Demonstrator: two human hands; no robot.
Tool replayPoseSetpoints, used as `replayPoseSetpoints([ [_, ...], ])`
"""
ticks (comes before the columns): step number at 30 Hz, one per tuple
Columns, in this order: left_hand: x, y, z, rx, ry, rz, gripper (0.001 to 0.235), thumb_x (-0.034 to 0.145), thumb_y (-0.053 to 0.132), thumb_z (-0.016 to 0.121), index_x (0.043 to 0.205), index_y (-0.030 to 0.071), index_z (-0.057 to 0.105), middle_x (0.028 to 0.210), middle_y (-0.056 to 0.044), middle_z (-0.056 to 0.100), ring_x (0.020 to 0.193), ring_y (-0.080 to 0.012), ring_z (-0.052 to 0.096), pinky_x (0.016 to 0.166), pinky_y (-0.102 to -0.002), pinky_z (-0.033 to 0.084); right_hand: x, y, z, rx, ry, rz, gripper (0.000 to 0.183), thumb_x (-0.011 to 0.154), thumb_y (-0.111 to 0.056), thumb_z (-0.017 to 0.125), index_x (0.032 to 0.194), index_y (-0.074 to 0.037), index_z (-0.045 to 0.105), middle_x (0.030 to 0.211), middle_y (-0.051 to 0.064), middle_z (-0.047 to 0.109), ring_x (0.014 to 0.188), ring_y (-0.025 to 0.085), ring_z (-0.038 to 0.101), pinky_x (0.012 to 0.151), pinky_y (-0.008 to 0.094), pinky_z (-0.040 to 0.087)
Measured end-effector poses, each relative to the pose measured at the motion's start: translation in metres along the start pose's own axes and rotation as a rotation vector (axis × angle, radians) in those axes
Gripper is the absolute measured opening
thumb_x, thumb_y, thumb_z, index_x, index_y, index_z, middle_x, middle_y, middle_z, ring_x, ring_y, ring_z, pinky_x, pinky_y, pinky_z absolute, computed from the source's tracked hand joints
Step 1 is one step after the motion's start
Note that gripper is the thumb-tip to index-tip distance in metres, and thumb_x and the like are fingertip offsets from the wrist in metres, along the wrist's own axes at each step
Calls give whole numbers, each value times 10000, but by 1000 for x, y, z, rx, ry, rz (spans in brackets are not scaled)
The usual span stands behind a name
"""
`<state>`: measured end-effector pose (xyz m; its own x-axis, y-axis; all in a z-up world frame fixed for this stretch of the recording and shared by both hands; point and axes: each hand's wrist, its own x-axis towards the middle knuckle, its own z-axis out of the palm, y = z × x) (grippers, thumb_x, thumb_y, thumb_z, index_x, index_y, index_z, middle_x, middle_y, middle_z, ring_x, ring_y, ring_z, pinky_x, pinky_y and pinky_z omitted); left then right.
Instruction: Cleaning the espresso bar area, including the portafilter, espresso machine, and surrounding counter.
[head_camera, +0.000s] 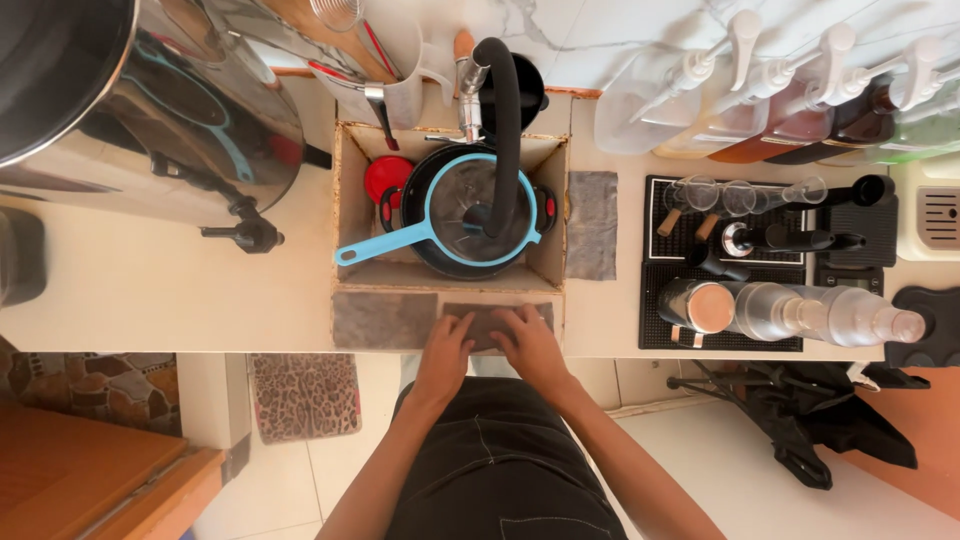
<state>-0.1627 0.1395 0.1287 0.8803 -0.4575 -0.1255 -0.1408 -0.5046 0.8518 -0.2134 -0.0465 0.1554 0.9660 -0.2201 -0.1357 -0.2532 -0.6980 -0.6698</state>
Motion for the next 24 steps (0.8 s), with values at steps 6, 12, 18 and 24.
replayPoseSetpoints([
  [6, -5, -13, -12, 2, 58, 17, 404, 871, -30, 633, 1264, 56, 663, 1152, -157, 603, 1075, -354, 582, 931, -444, 485, 3, -14, 3, -86, -53, -3, 454, 826, -209, 792, 1260, -168, 669, 1022, 156, 562, 933, 385, 582, 782, 487, 496],
  [12, -19, -55, -38, 414, 124, 39, 478, 922, 68, 536, 1391, 146, 589, 1518, -91, 491, 1454, -380, 362, 1180, -549, 286, 10, -19, 9, -219, -65, -230, 516, 846, -277, 786, 1348, -252, 670, 936, 108, 511, 877, 303, 517, 743, 434, 451],
  [18, -22, -51, -36, 442, 30, 66, 502, 1046, 212, 454, 1544, 154, 446, 1667, -79, 311, 1562, -366, 171, 1228, -610, 136, 12, -21, 9, -287, -113, -264, 526, 848, -332, 774, 1361, -286, 667, 925, 97, 507, 864, 287, 512, 732, 419, 450],
  [24, -17, -50, -42, 409, 50, 94, 522, 1026, 243, 500, 1530, 115, 453, 1652, -118, 306, 1545, -375, 178, 1205, -625, 127, 13, -23, 3, -219, -151, -207, 537, 850, -285, 774, 1371, -244, 648, 960, 119, 534, 872, 308, 538, 745, 432, 472],
])
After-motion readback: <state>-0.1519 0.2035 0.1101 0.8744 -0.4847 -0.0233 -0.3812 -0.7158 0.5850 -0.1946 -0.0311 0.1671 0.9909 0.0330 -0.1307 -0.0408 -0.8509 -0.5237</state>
